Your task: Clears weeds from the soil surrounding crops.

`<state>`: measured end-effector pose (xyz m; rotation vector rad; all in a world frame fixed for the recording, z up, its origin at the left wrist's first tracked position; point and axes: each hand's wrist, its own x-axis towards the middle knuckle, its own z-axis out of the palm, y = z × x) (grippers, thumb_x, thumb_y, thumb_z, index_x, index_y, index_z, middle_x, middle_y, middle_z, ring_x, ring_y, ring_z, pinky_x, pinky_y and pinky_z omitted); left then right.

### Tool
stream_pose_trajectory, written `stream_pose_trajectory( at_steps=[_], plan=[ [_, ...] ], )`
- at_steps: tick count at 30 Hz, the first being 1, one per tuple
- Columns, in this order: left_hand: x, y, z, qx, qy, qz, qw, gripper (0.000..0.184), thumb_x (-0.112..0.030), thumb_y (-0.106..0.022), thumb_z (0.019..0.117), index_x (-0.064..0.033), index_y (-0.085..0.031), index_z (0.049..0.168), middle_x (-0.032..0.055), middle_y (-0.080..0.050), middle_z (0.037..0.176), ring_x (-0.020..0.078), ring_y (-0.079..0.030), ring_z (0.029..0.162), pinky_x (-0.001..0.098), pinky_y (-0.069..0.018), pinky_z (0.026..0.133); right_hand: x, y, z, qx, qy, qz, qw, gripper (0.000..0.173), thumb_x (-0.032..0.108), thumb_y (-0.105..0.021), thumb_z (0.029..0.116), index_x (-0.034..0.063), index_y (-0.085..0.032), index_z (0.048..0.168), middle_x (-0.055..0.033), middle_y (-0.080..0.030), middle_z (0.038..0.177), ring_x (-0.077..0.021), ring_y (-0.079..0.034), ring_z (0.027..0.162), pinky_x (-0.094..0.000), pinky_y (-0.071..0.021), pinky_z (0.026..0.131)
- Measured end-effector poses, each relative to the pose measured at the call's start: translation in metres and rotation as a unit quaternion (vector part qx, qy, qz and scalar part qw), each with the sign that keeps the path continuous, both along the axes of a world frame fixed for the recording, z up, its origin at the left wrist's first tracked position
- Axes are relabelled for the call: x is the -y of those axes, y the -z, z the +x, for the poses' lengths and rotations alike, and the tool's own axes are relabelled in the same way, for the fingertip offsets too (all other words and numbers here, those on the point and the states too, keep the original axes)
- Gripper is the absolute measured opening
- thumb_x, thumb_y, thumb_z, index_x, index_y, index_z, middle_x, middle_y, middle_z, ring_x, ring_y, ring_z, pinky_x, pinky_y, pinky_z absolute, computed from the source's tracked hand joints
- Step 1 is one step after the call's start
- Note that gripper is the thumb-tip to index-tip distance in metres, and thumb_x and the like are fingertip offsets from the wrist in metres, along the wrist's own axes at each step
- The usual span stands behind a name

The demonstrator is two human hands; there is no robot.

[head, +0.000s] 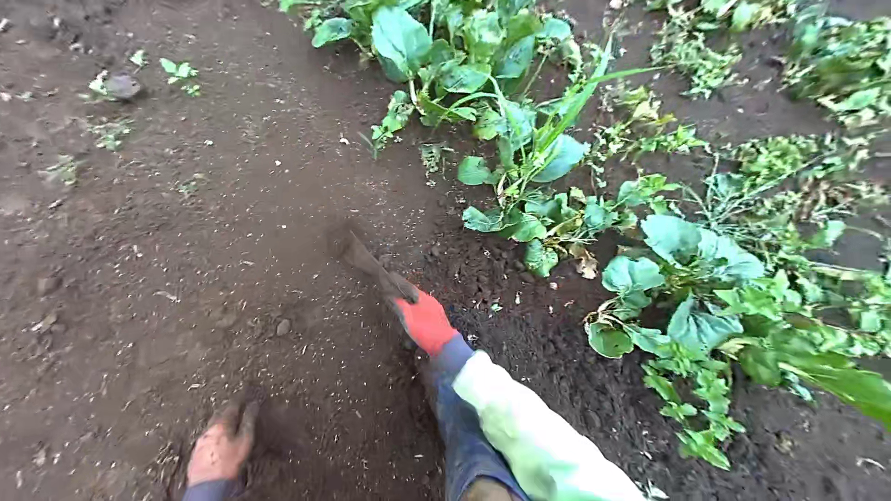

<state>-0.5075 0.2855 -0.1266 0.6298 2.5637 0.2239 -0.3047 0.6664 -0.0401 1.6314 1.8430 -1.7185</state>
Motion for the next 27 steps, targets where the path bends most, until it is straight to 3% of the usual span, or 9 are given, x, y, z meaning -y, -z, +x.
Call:
stream_pose_trajectory(
  at_steps=[3,6,10,14,16,18,21,25,27],
  plan=[
    [-0.085,-0.004,0.024,0.010,0.051,0.083,0.995,0.041,-0.035,-0.057,0.1023,-0.0056,-0.069,0.128,0.0223,-0.070,0.123,0.0423,-0.067,0.115,0.0673,-0.0490,0.101,0.010,-0.014,0.081,-0.073,0.224,-0.049,0.971,0.042,0.037,-0.058,0.1048,0.0136,-0.060,0.140,-0.0106,-0.070,0.084,-0.0200,-0.064,0.061,-0.0392,-0.0572,0.055],
    [-0.163,-0.013,0.065,0.035,0.065,0.198,0.978,0.033,-0.025,-0.059,0.1021,-0.0043,-0.069,0.126,0.0167,-0.072,0.120,0.0295,-0.071,0.109,0.0540,-0.0562,0.098,-0.017,0.004,0.129,-0.101,0.338,-0.072,0.933,0.046,0.045,-0.050,0.1071,0.0155,-0.056,0.142,-0.0081,-0.062,0.064,-0.0179,-0.054,0.043,-0.0349,-0.0481,0.038],
    [-0.320,-0.057,0.122,0.053,0.181,0.387,0.903,0.025,-0.011,-0.060,0.0955,-0.0057,-0.075,0.114,0.0081,-0.073,0.120,0.0177,-0.068,0.116,0.0368,-0.0568,0.103,-0.111,0.042,0.075,-0.025,0.313,-0.047,0.948,0.047,0.041,-0.051,0.1076,0.0159,-0.054,0.147,-0.0115,-0.067,0.081,-0.0212,-0.062,0.057,-0.0404,-0.0550,0.052],
    [-0.505,-0.112,0.175,0.000,0.466,0.372,0.803,0.030,-0.004,-0.062,0.0907,-0.0131,-0.077,0.115,0.0039,-0.072,0.128,0.0253,-0.064,0.127,0.0443,-0.0525,0.106,-0.115,0.088,0.060,-0.043,0.201,0.224,0.953,0.039,0.024,-0.056,0.1024,-0.0085,-0.067,0.120,-0.0237,-0.073,0.105,-0.0283,-0.072,0.097,-0.0413,-0.0597,0.085],
    [-0.583,-0.107,0.203,-0.020,0.595,0.269,0.757,0.036,-0.004,-0.061,0.0955,-0.0094,-0.069,0.130,0.0082,-0.064,0.142,0.0290,-0.054,0.139,0.0482,-0.0414,0.116,-0.124,0.059,0.059,-0.007,0.185,0.020,0.982,0.041,0.016,-0.053,0.1071,-0.0050,-0.054,0.142,-0.0199,-0.061,0.139,-0.0230,-0.057,0.131,-0.0353,-0.0439,0.113],
    [-0.647,-0.080,0.221,-0.006,0.655,0.162,0.738,0.043,-0.004,-0.052,0.1013,-0.0034,-0.057,0.144,0.0152,-0.047,0.158,0.0319,-0.035,0.152,0.0501,-0.0229,0.127,-0.100,0.085,0.062,-0.072,0.288,0.074,0.952,0.033,0.008,-0.058,0.1004,-0.0139,-0.061,0.124,-0.0268,-0.069,0.118,-0.0274,-0.067,0.112,-0.0364,-0.0546,0.098],
    [-0.699,-0.034,0.214,0.036,0.599,0.050,0.798,0.049,0.001,-0.050,0.1017,0.0011,-0.048,0.150,0.0226,-0.037,0.162,0.0373,-0.024,0.156,0.0516,-0.0151,0.129,-0.120,0.053,0.058,-0.046,0.339,-0.089,0.935,0.031,0.008,-0.053,0.1059,-0.0070,-0.057,0.133,-0.0210,-0.067,0.123,-0.0237,-0.064,0.116,-0.0415,-0.0489,0.105],
    [-0.689,-0.017,0.173,0.035,0.593,-0.030,0.804,0.033,-0.004,-0.049,0.1033,-0.0011,-0.061,0.134,0.0248,-0.062,0.133,0.0441,-0.062,0.120,0.0595,-0.0519,0.097,-0.113,0.081,0.052,-0.015,0.369,-0.057,0.928,0.035,0.019,-0.064,0.1008,-0.0001,-0.065,0.130,-0.0162,-0.073,0.099,-0.0229,-0.071,0.088,-0.0457,-0.0581,0.083],
    [-0.675,-0.019,0.158,0.069,0.590,-0.028,0.804,0.033,-0.007,-0.048,0.1038,-0.0021,-0.061,0.134,0.0250,-0.064,0.127,0.0445,-0.066,0.111,0.0595,-0.0550,0.089,-0.119,0.084,0.056,-0.015,0.364,-0.083,0.928,0.037,0.021,-0.062,0.1024,0.0026,-0.063,0.135,-0.0143,-0.071,0.092,-0.0204,-0.067,0.073,-0.0428,-0.0575,0.070]
  ],
)
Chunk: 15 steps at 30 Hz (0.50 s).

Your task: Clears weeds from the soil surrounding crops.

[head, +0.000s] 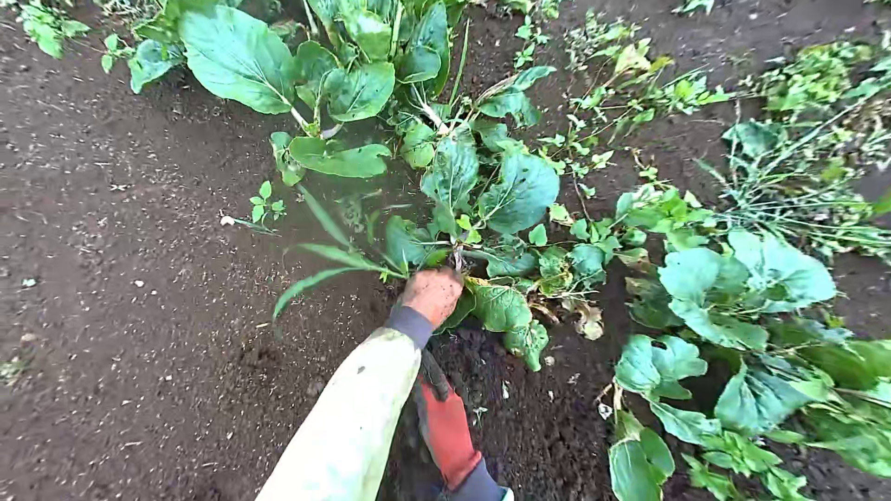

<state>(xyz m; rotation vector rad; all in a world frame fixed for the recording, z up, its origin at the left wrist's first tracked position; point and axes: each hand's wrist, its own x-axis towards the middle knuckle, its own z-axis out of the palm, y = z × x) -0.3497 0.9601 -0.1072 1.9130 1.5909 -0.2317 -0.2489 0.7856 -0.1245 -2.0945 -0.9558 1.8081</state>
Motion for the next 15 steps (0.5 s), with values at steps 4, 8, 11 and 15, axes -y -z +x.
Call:
stream_pose_trajectory(
  at_steps=[4,8,11,15],
  plan=[
    [0.012,0.000,0.003,0.020,-0.025,-0.023,0.999,0.033,-0.010,-0.050,0.1027,-0.0029,-0.061,0.133,0.0233,-0.066,0.125,0.0428,-0.068,0.109,0.0590,-0.0545,0.089,-0.009,0.003,0.014,-0.014,-0.009,-0.032,0.999,0.036,0.022,-0.062,0.1031,-0.0002,-0.062,0.131,-0.0137,-0.068,0.083,-0.0202,-0.063,0.063,-0.0412,-0.0555,0.060],
    [0.023,0.003,0.009,0.008,-0.046,0.027,0.999,0.030,-0.011,-0.052,0.1009,-0.0023,-0.065,0.126,0.0213,-0.070,0.115,0.0396,-0.072,0.098,0.0556,-0.0580,0.079,-0.014,0.010,0.024,-0.025,-0.015,-0.041,0.999,0.033,0.022,-0.063,0.1018,0.0002,-0.065,0.127,-0.0129,-0.068,0.080,-0.0201,-0.064,0.063,-0.0414,-0.0567,0.060],
    [0.034,0.002,0.018,0.015,-0.062,0.086,0.994,0.025,-0.013,-0.060,0.0963,-0.0028,-0.070,0.117,0.0184,-0.073,0.105,0.0363,-0.074,0.087,0.0527,-0.0599,0.070,-0.023,0.005,0.035,0.010,-0.029,-0.031,0.999,0.030,0.020,-0.066,0.0995,-0.0003,-0.068,0.121,-0.0119,-0.071,0.085,-0.0185,-0.067,0.072,-0.0414,-0.0581,0.070],
    [0.078,-0.005,0.004,0.000,-0.121,0.168,0.978,0.017,-0.016,-0.069,0.0878,-0.0094,-0.074,0.102,0.0078,-0.073,0.084,0.0261,-0.073,0.070,0.0456,-0.0596,0.056,-0.039,0.026,0.054,-0.001,-0.075,0.029,0.997,0.031,0.019,-0.065,0.0973,0.0002,-0.069,0.122,-0.0100,-0.073,0.088,-0.0158,-0.069,0.075,-0.0406,-0.0595,0.072]
  ],
)
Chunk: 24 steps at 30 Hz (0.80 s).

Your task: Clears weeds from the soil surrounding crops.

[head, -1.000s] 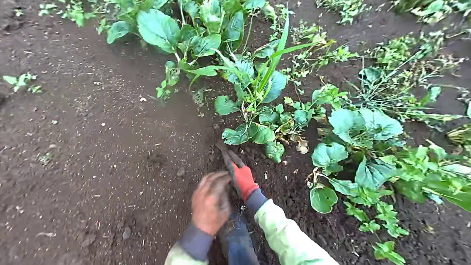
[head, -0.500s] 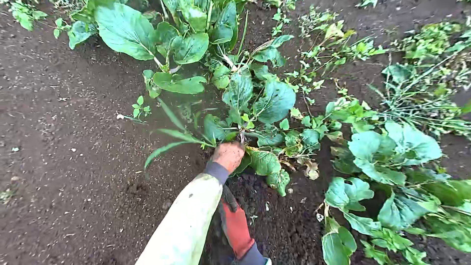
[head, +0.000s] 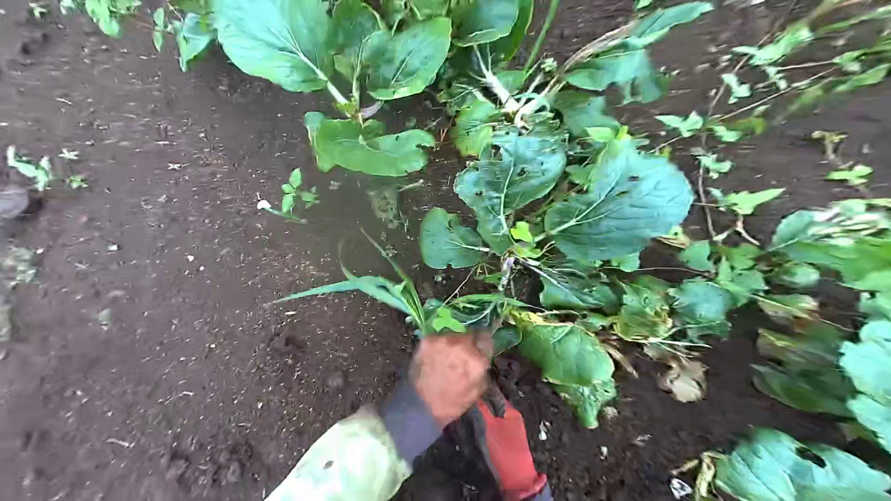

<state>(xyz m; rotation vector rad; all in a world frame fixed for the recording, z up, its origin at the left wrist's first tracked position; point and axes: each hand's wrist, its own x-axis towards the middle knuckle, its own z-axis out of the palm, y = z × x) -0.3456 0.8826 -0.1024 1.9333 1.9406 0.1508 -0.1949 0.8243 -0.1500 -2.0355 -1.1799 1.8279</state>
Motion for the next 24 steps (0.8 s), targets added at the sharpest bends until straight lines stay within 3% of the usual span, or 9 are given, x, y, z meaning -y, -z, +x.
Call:
stream_pose_trajectory(
  at_steps=[2,6,8,11,14,17,19,22,24],
  plan=[
    [0.043,-0.005,-0.032,-0.035,-0.036,0.016,0.999,0.012,-0.018,-0.066,0.0900,-0.0140,-0.075,0.096,0.0022,-0.073,0.080,0.0208,-0.072,0.068,0.0427,-0.0600,0.055,-0.004,0.009,0.003,-0.040,0.018,-0.017,0.999,0.038,0.021,-0.064,0.0988,0.0066,-0.066,0.134,-0.0076,-0.074,0.089,-0.0128,-0.067,0.065,-0.0364,-0.0592,0.061],
    [0.088,-0.029,-0.095,-0.032,-0.134,0.046,0.989,0.023,-0.018,-0.056,0.0932,-0.0081,-0.076,0.099,0.0074,-0.074,0.083,0.0237,-0.073,0.069,0.0458,-0.0603,0.058,-0.008,0.015,0.008,-0.067,0.028,-0.062,0.995,0.042,0.024,-0.065,0.1006,0.0110,-0.062,0.141,-0.0083,-0.072,0.083,-0.0151,-0.062,0.055,-0.0360,-0.0554,0.050],
    [0.065,-0.052,-0.079,-0.002,-0.149,0.115,0.982,0.025,-0.022,-0.055,0.0979,-0.0088,-0.077,0.101,0.0062,-0.075,0.089,0.0191,-0.072,0.076,0.0395,-0.0608,0.064,-0.008,0.013,0.007,-0.076,0.025,-0.062,0.995,0.043,0.023,-0.065,0.1009,0.0099,-0.062,0.141,-0.0086,-0.072,0.083,-0.0152,-0.062,0.055,-0.0359,-0.0563,0.051],
    [-0.011,-0.064,0.001,-0.029,-0.067,0.146,0.987,0.029,-0.031,-0.064,0.0964,-0.0142,-0.076,0.117,0.0061,-0.075,0.115,0.0228,-0.074,0.096,0.0385,-0.0604,0.066,-0.009,0.003,0.008,-0.059,0.016,-0.023,0.998,0.035,0.019,-0.063,0.0990,0.0035,-0.065,0.130,-0.0048,-0.074,0.092,-0.0073,-0.068,0.073,-0.0294,-0.0602,0.069],
    [-0.078,-0.022,0.070,-0.050,0.010,-0.033,0.998,0.042,-0.008,-0.058,0.0995,-0.0079,-0.061,0.141,0.0180,-0.055,0.148,0.0391,-0.062,0.123,0.0496,-0.0585,0.076,-0.001,0.009,0.012,-0.047,0.020,0.023,0.998,0.028,0.011,-0.062,0.0980,-0.0043,-0.066,0.121,-0.0112,-0.073,0.098,-0.0117,-0.069,0.089,-0.0337,-0.0582,0.085],
    [-0.102,0.019,0.078,0.016,-0.035,-0.216,0.976,0.039,-0.007,-0.046,0.1057,-0.0042,-0.054,0.144,0.0216,-0.057,0.142,0.0418,-0.061,0.124,0.0562,-0.0543,0.095,-0.001,0.002,0.011,-0.060,0.025,0.023,0.998,0.032,0.007,-0.060,0.0980,-0.0048,-0.063,0.127,-0.0121,-0.073,0.107,-0.0108,-0.069,0.098,-0.0316,-0.0573,0.092],
    [-0.105,0.016,0.059,0.036,-0.030,-0.258,0.965,0.034,-0.014,-0.047,0.1061,-0.0042,-0.057,0.137,0.0235,-0.066,0.128,0.0426,-0.065,0.117,0.0595,-0.0536,0.093,-0.008,0.001,0.008,-0.042,0.008,-0.014,0.999,0.032,0.014,-0.060,0.1019,-0.0019,-0.063,0.130,-0.0117,-0.073,0.101,-0.0129,-0.069,0.087,-0.0342,-0.0581,0.083],
    [-0.107,0.014,0.043,0.069,0.023,-0.274,0.959,0.037,-0.020,-0.058,0.1003,-0.0047,-0.059,0.134,0.0237,-0.067,0.124,0.0424,-0.064,0.119,0.0620,-0.0512,0.097,-0.011,0.004,0.014,-0.049,0.016,-0.060,0.997,0.035,0.027,-0.060,0.1047,0.0029,-0.063,0.129,-0.0093,-0.068,0.076,-0.0157,-0.061,0.054,-0.0345,-0.0550,0.050],
    [-0.103,0.013,0.037,0.124,0.004,-0.277,0.953,0.038,-0.021,-0.059,0.0993,-0.0052,-0.060,0.134,0.0219,-0.066,0.128,0.0395,-0.063,0.123,0.0605,-0.0503,0.100,-0.011,0.006,0.014,-0.060,0.021,-0.063,0.996,0.037,0.029,-0.060,0.1047,0.0045,-0.062,0.132,-0.0095,-0.068,0.075,-0.0173,-0.061,0.052,-0.0356,-0.0546,0.048]
  ],
)
